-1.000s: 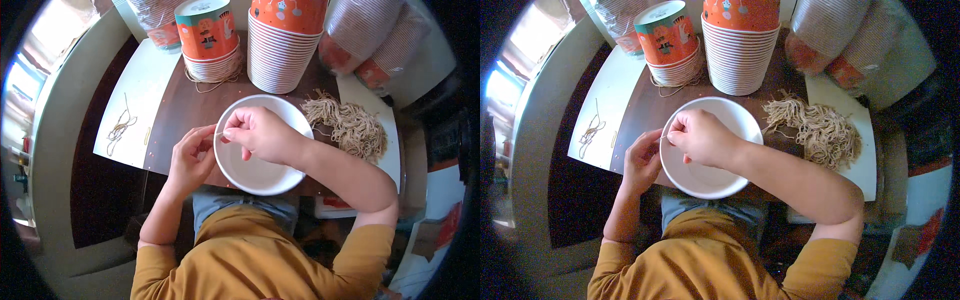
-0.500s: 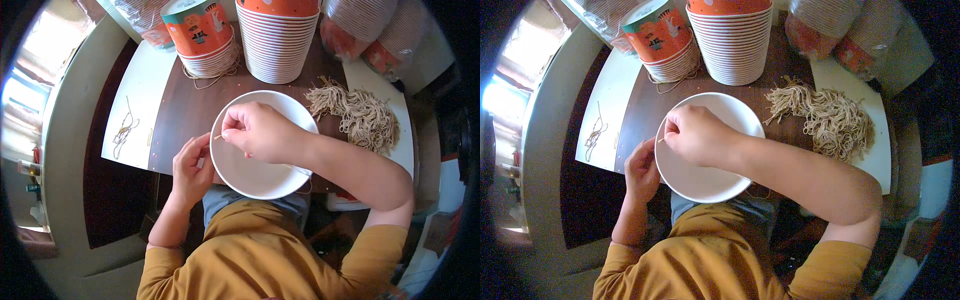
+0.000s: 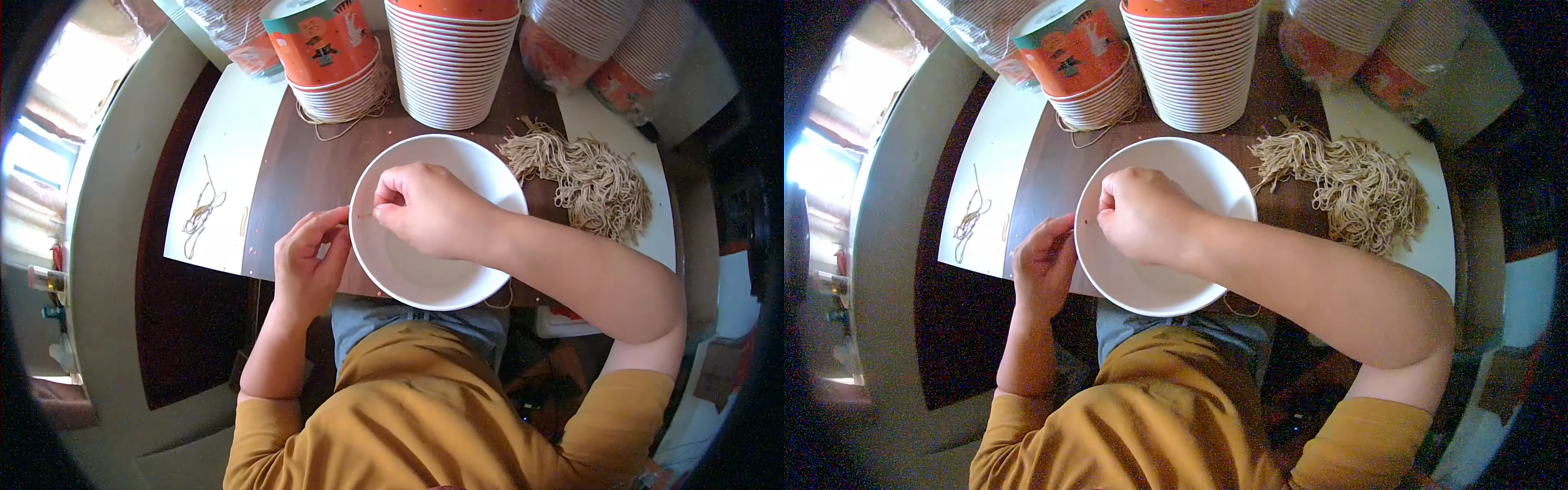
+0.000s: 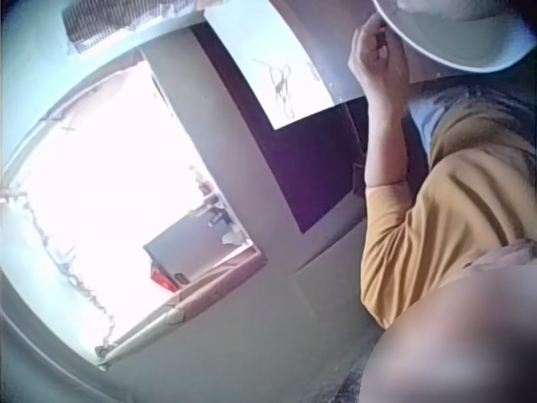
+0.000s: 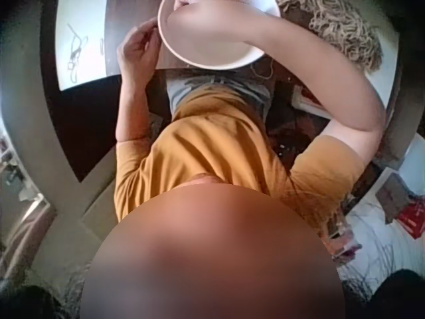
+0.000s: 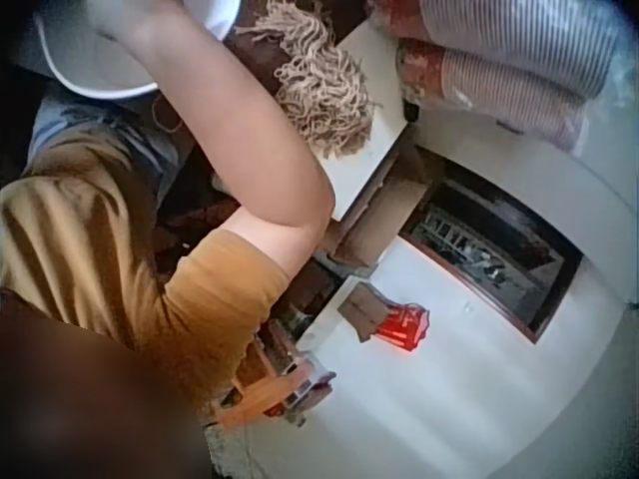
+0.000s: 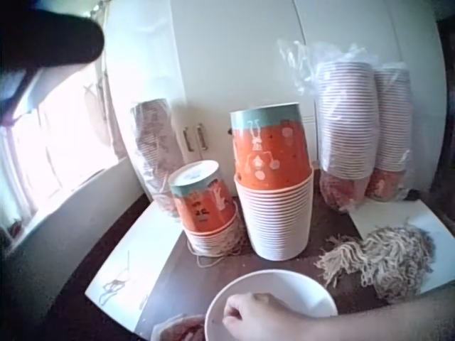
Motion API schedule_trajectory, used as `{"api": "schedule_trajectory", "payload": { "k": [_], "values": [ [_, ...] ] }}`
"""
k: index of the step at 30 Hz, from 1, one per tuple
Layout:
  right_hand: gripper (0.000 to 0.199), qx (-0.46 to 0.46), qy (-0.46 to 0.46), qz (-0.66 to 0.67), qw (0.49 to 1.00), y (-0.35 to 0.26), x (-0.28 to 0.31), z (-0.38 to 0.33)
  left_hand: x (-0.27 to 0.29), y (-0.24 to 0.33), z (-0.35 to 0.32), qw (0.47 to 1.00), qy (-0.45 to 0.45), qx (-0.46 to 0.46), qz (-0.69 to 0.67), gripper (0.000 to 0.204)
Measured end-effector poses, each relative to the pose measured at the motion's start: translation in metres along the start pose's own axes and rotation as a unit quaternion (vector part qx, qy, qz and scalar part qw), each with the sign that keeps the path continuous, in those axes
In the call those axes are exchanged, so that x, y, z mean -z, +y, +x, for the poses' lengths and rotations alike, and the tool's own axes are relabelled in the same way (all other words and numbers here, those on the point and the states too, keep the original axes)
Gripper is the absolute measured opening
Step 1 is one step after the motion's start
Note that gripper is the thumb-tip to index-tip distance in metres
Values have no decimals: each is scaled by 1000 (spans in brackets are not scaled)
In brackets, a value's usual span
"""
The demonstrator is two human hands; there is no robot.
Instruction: Attaching carrying strings to printed paper buckets by threading them through pre-punched holes.
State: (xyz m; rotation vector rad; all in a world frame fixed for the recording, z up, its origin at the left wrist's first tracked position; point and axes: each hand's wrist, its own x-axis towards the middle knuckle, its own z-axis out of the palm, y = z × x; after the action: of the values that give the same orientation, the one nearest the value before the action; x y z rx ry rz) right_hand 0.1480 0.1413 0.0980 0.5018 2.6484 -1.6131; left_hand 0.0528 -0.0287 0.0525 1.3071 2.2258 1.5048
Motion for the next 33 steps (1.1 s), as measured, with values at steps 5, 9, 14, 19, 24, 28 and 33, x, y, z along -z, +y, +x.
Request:
{"api": "schedule_trajectory", "payload": {
  "k": [5,9,14,19,24,28,33],
  "values": [
    [14,-15,11,10,1000,-1,-3,3,3,2,3,1000,-8,3,6,21],
    [13,-13,14,0,1000,2,-7,7,5,1,4,1000,-11,0,10,20],
    [13,-2,26,14,1000,-1,-9,5,5,-3,6,1000,-11,-19,2,20],
    [14,10,19,-2,1000,-1,-12,8,6,0,10,997,-27,-58,37,17],
    [14,6,-3,-17,1000,-9,-6,8,8,5,12,993,-15,-77,85,8],
    [35,-67,-141,16,988,-10,15,-1,23,-2,7,997,-48,60,-8,7],
    [74,149,-66,-279,946,-47,7,-57,41,0,-1,897,-128,202,-371,10]
  ]
}}
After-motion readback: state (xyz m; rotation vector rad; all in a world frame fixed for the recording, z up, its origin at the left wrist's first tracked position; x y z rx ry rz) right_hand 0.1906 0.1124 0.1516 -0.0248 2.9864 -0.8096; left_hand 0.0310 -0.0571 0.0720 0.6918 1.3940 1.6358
